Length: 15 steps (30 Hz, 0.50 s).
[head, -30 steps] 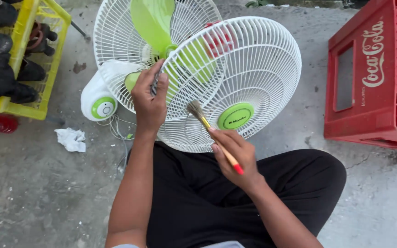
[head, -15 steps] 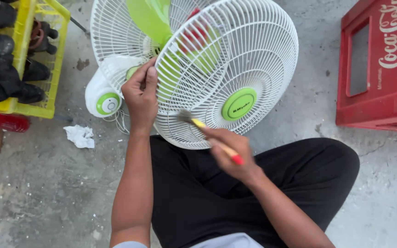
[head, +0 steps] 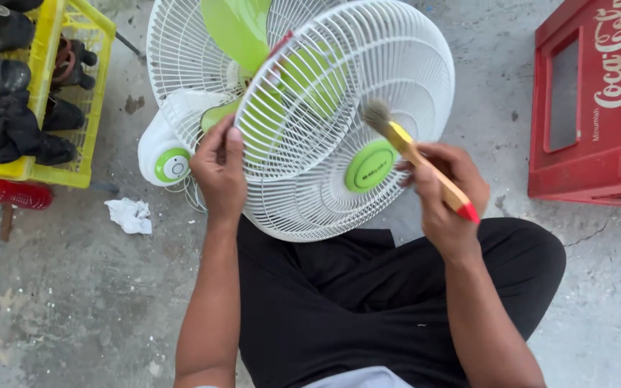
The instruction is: Cleaning dust off the grills and blades of a disassembled electric fan using a brush.
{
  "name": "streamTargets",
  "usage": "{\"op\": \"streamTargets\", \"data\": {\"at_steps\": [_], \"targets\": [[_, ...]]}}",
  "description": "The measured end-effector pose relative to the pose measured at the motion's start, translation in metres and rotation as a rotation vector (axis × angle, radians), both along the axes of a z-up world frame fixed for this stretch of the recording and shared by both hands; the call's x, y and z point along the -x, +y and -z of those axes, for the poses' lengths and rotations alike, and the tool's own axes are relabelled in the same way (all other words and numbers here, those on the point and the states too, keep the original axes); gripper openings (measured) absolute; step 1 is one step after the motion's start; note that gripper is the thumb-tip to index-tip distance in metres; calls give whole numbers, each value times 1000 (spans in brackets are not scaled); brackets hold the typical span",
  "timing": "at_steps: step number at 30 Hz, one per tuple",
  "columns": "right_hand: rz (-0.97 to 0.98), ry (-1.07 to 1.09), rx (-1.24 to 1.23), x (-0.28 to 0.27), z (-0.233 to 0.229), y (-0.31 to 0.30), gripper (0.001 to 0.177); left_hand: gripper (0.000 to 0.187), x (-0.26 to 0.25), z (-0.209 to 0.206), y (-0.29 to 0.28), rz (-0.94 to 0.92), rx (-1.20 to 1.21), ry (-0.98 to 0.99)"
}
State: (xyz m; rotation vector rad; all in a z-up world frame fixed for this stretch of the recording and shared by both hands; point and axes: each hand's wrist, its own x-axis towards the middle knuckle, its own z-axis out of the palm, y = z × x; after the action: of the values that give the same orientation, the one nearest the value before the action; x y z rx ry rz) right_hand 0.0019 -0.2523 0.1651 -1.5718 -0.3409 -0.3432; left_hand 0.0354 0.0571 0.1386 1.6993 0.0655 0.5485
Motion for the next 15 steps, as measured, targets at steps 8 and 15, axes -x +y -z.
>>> {"op": "streamTargets", "data": {"at_steps": [8,15], "targets": [[138,-261,426,-45,-91,9,11,33,15,-24,-22,-49,-250,-77],[67,-149,500,-54,-122,15,12,30,23,-38,-32,-52,-435,-194]]}}
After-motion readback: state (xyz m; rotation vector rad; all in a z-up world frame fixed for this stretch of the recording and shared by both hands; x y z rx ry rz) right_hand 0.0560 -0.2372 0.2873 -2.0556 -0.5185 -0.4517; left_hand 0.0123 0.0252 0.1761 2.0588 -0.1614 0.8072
